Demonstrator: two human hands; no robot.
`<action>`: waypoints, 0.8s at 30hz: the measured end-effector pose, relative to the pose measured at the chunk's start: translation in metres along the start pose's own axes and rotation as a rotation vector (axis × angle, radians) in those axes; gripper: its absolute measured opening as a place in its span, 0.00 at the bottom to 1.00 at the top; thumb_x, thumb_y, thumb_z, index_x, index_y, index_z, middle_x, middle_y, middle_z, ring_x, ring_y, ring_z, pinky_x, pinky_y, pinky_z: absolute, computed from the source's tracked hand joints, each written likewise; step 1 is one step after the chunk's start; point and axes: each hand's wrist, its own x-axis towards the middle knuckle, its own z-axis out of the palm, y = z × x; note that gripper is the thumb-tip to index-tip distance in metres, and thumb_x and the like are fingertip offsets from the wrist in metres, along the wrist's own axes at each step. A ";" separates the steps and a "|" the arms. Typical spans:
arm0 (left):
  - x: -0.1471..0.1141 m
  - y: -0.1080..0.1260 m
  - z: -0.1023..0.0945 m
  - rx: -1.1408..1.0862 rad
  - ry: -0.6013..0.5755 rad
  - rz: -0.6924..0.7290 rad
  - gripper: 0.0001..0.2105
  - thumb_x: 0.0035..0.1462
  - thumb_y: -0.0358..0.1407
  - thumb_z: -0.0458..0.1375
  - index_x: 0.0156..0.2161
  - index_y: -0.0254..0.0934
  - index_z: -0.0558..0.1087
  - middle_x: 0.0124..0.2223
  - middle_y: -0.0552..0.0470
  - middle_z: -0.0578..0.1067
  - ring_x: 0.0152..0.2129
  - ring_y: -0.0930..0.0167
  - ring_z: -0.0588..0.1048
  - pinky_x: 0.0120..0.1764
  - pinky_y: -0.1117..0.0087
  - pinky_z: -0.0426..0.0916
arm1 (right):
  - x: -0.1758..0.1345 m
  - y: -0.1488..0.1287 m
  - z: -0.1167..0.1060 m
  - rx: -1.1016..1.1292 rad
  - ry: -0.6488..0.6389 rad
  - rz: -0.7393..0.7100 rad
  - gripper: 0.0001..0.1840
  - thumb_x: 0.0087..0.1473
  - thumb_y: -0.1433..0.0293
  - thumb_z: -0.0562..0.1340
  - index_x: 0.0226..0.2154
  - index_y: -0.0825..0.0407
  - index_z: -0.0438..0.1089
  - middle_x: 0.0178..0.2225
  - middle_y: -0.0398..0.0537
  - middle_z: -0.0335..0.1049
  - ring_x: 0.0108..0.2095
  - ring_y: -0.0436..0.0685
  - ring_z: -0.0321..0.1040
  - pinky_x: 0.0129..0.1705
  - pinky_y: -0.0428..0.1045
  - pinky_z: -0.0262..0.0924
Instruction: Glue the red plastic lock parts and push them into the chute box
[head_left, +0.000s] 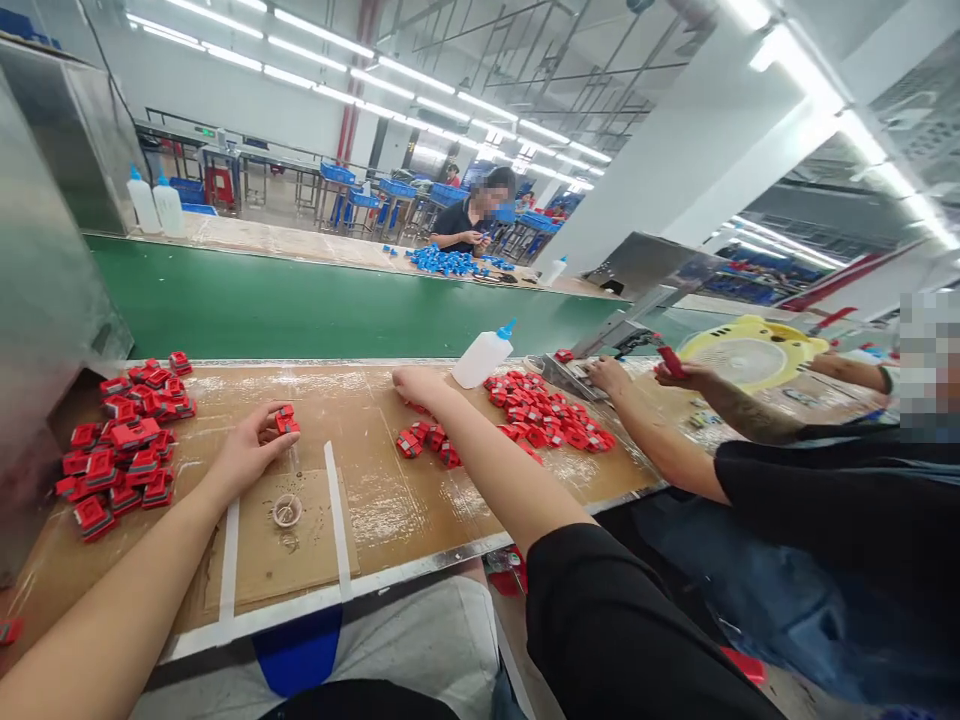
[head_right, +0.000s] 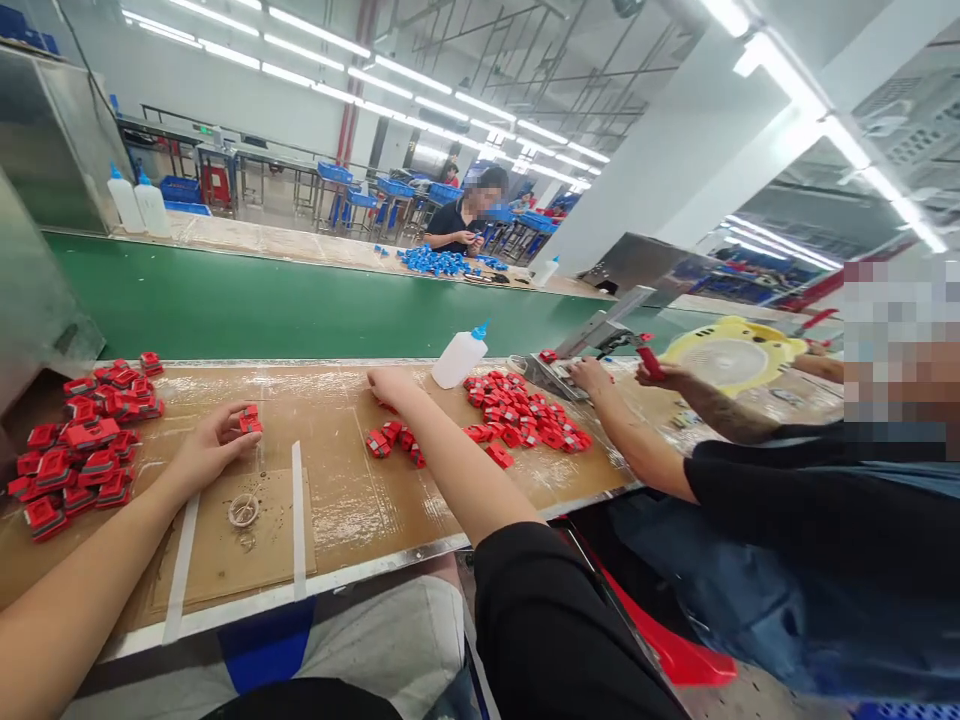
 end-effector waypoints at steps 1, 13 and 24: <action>0.000 0.000 0.000 -0.022 -0.008 -0.013 0.36 0.54 0.54 0.67 0.63 0.40 0.66 0.49 0.43 0.81 0.41 0.60 0.81 0.44 0.59 0.76 | 0.000 0.000 0.001 -0.006 0.003 -0.011 0.14 0.63 0.69 0.59 0.49 0.52 0.75 0.50 0.54 0.77 0.48 0.61 0.73 0.50 0.53 0.65; -0.004 -0.003 0.002 -0.048 -0.041 0.019 0.33 0.56 0.52 0.66 0.63 0.41 0.66 0.47 0.45 0.80 0.39 0.63 0.81 0.46 0.61 0.74 | -0.007 0.001 -0.011 -0.099 -0.053 -0.091 0.18 0.60 0.71 0.60 0.52 0.50 0.73 0.51 0.55 0.76 0.48 0.61 0.73 0.45 0.49 0.62; -0.007 -0.001 0.002 0.039 -0.057 0.037 0.31 0.60 0.52 0.62 0.65 0.43 0.64 0.44 0.49 0.78 0.35 0.66 0.80 0.43 0.64 0.73 | 0.000 -0.026 -0.020 -0.183 -0.037 -0.091 0.17 0.59 0.75 0.61 0.50 0.54 0.75 0.51 0.62 0.76 0.50 0.64 0.74 0.48 0.52 0.65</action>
